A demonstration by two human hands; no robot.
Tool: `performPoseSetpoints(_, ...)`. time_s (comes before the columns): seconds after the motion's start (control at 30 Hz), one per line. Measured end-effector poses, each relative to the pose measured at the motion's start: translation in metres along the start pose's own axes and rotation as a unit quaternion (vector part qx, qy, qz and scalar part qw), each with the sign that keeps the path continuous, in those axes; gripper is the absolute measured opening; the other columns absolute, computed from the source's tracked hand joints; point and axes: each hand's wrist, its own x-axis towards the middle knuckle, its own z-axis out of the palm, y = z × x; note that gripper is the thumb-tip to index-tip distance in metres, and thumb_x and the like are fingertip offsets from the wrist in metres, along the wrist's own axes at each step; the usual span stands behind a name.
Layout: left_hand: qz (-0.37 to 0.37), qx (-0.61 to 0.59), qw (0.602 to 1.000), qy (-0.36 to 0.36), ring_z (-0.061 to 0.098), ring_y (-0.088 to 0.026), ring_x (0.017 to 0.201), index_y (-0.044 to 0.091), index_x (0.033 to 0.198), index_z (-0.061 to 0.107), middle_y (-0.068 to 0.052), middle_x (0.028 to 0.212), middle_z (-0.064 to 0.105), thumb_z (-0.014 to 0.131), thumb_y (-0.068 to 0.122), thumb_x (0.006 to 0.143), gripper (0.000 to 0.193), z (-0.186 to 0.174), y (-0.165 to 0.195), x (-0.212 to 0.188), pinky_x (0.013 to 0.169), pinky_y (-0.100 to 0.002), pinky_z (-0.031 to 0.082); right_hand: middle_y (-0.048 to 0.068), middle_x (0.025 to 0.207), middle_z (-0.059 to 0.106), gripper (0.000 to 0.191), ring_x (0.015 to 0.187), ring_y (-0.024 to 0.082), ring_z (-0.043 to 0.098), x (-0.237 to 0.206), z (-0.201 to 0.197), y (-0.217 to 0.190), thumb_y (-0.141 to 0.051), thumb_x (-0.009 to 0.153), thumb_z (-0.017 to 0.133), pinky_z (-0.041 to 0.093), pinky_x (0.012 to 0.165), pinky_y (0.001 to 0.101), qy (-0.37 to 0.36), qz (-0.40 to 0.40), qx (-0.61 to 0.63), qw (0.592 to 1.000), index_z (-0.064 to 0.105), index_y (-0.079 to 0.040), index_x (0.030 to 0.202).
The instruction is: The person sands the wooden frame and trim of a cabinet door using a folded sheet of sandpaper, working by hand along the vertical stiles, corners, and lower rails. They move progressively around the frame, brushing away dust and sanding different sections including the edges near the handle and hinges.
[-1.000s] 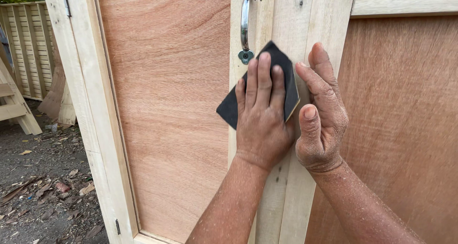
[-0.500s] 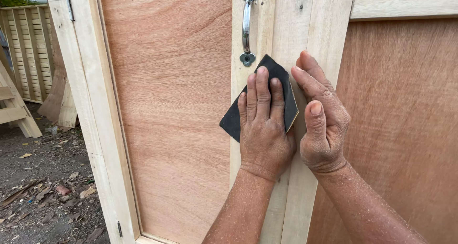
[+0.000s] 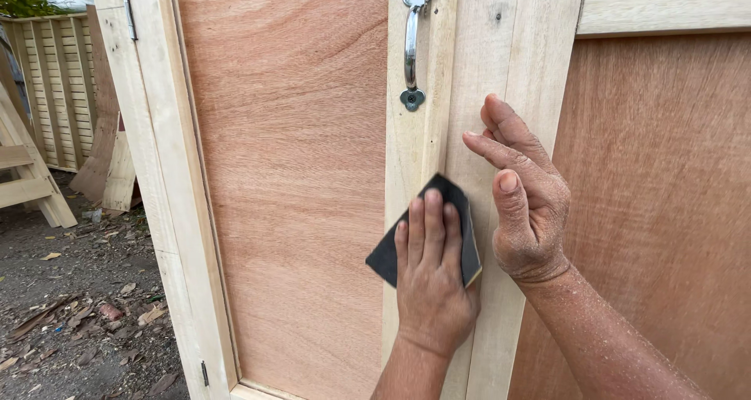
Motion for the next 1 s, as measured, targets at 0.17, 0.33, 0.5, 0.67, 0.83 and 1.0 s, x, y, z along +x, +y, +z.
performPoseSetpoints(0.17,0.017,-0.007,0.997,0.068,0.005,-0.028,0.162,0.000,0.163,0.025,-0.015,0.174,0.011,0.051,0.016,0.101,0.068,-0.001,0.007,0.043,0.132,-0.047,0.003,0.022,0.159,0.050,0.055,0.155,0.031,0.045,-0.001,0.001,0.000,-0.048,0.116,0.042,0.043,0.131,0.0443,0.007,0.003,0.012,1.000,0.067,-0.001,0.132)
performPoseSetpoints(0.33,0.019,0.013,0.999,-0.040,0.000,-0.033,0.159,-0.004,0.159,0.023,-0.021,0.171,0.009,0.050,0.012,0.093,0.074,-0.008,-0.002,-0.056,0.126,-0.050,-0.001,0.021,0.155,0.056,0.053,0.151,0.030,0.051,-0.001,0.003,0.000,-0.046,0.115,0.042,0.048,0.126,0.0423,-0.003,-0.001,-0.017,1.000,0.070,-0.002,0.127)
performPoseSetpoints(0.5,0.013,-0.030,0.997,-0.063,0.001,-0.032,0.158,-0.004,0.159,0.020,-0.021,0.170,0.008,0.055,0.011,0.087,0.082,0.003,-0.008,-0.036,0.125,-0.050,-0.001,0.020,0.154,0.057,0.052,0.150,0.029,0.053,-0.002,0.003,-0.001,-0.045,0.114,0.044,0.048,0.125,0.0423,-0.002,-0.001,-0.026,1.000,0.071,-0.003,0.125)
performPoseSetpoints(0.67,0.016,0.009,1.000,0.024,0.005,-0.028,0.162,0.001,0.163,0.022,-0.015,0.174,0.013,0.055,0.013,0.095,0.077,0.004,-0.003,0.008,0.131,-0.046,0.002,0.021,0.154,0.057,0.050,0.150,0.029,0.053,-0.002,0.002,-0.001,-0.045,0.116,0.045,0.047,0.126,0.0428,0.001,0.002,-0.007,1.000,0.070,-0.003,0.125)
performPoseSetpoints(0.83,-0.019,-0.033,0.997,-0.073,0.002,-0.031,0.158,-0.002,0.159,0.021,-0.018,0.171,0.010,0.057,0.013,0.085,0.084,-0.016,0.003,-0.041,0.125,-0.049,0.000,0.020,0.153,0.058,0.049,0.148,0.029,0.055,-0.002,0.004,-0.001,-0.044,0.115,0.046,0.049,0.124,0.0415,-0.002,0.002,-0.021,1.000,0.071,-0.003,0.124)
performPoseSetpoints(1.0,0.005,-0.035,0.999,-0.004,0.005,-0.030,0.159,0.000,0.161,0.022,-0.017,0.172,0.012,0.056,0.013,0.094,0.077,-0.014,0.005,-0.012,0.127,-0.049,0.002,0.020,0.151,0.060,0.046,0.146,0.029,0.057,-0.002,0.005,-0.002,-0.041,0.114,0.048,0.050,0.123,0.0412,0.001,-0.003,-0.030,1.000,0.072,-0.003,0.122)
